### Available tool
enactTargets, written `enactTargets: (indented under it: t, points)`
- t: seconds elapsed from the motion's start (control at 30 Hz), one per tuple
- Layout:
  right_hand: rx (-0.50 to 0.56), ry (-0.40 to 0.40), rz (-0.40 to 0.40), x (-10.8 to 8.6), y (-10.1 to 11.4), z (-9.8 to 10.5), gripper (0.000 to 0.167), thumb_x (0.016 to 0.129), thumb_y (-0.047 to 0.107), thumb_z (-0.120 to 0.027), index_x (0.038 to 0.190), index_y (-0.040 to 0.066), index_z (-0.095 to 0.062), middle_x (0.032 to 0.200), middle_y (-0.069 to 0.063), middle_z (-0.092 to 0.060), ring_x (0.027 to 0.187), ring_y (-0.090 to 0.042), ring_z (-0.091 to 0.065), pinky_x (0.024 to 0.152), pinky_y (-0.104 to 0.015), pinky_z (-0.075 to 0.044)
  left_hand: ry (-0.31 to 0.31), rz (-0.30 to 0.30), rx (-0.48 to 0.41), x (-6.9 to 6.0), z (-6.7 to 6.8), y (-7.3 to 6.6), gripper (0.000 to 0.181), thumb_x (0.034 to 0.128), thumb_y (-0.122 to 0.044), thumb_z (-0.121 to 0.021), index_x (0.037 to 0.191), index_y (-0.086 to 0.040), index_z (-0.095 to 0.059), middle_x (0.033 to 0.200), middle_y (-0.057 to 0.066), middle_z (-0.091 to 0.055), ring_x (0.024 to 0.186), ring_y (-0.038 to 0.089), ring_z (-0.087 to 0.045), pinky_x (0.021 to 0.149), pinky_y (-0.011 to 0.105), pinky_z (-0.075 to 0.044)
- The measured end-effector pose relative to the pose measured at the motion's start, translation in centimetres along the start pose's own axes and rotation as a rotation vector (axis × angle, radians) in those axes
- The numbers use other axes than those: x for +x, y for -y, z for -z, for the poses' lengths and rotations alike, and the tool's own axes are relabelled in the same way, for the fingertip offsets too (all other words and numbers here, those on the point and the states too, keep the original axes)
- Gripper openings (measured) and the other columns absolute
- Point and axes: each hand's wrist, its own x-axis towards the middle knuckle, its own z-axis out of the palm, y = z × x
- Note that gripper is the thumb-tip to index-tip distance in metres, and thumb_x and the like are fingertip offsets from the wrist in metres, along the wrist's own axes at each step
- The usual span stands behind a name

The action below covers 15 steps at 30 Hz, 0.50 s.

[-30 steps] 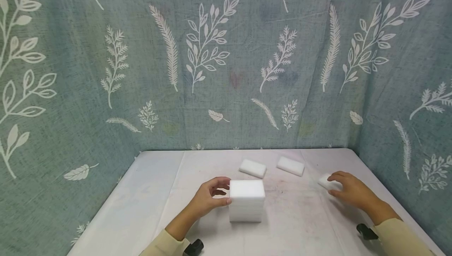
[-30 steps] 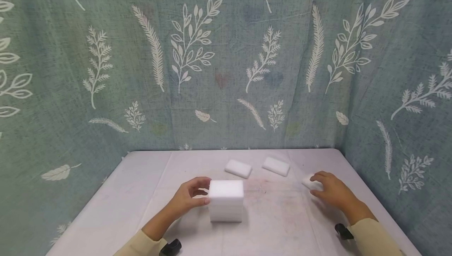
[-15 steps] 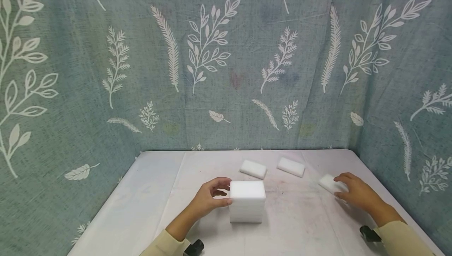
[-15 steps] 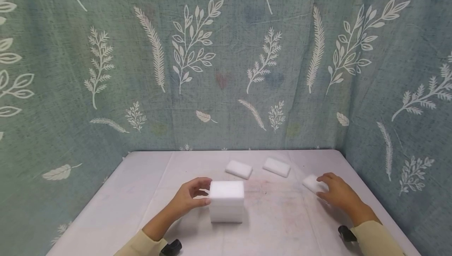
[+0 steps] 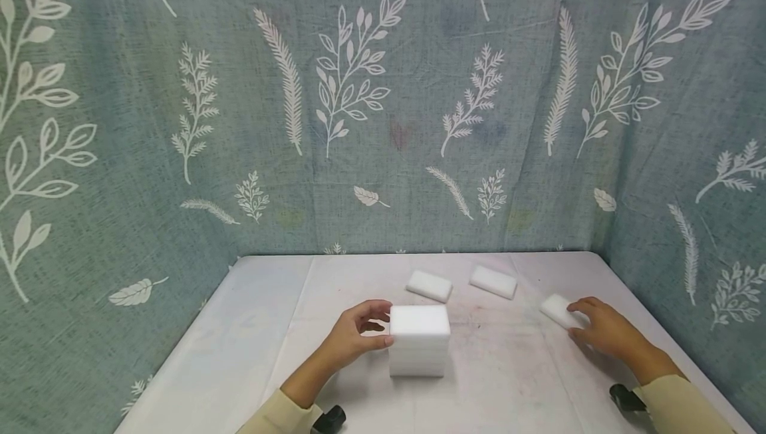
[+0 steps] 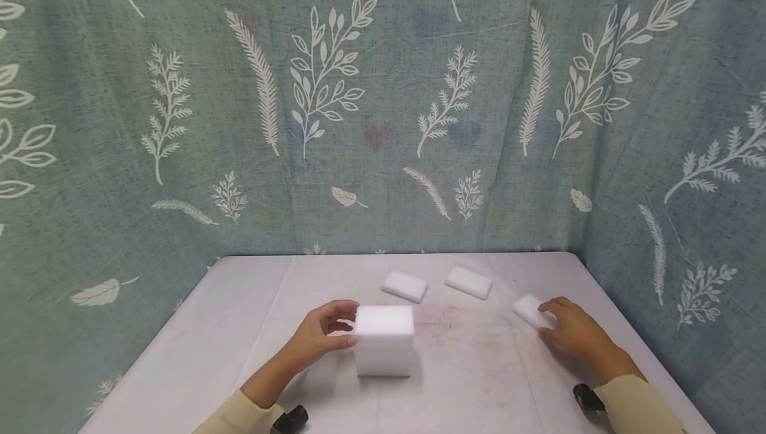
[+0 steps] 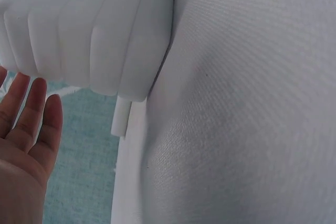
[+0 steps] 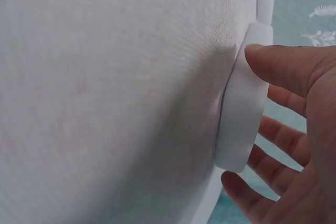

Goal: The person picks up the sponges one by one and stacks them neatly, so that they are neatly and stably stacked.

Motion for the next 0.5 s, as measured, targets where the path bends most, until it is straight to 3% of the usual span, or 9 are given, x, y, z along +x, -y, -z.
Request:
enactTargets:
  t: [0.5]
  points:
    - [0.033, -0.032, -0.004, 0.43, 0.58, 0.7, 0.043, 0.082, 0.018, -0.076, 0.118, -0.002, -0.061, 0.126, -0.03, -0.051, 0.114, -0.05, -0.049, 0.091, -0.066, -0.041, -0.008, -0.016, 0.019, 0.04, -0.03, -0.07, 0.054, 0.0795, -0.007, -0.08, 0.128, -0.001, -0.056, 0.119, 0.014, -0.061, 0.114, 0.043, -0.054, 0.094, 0.059, -0.044]
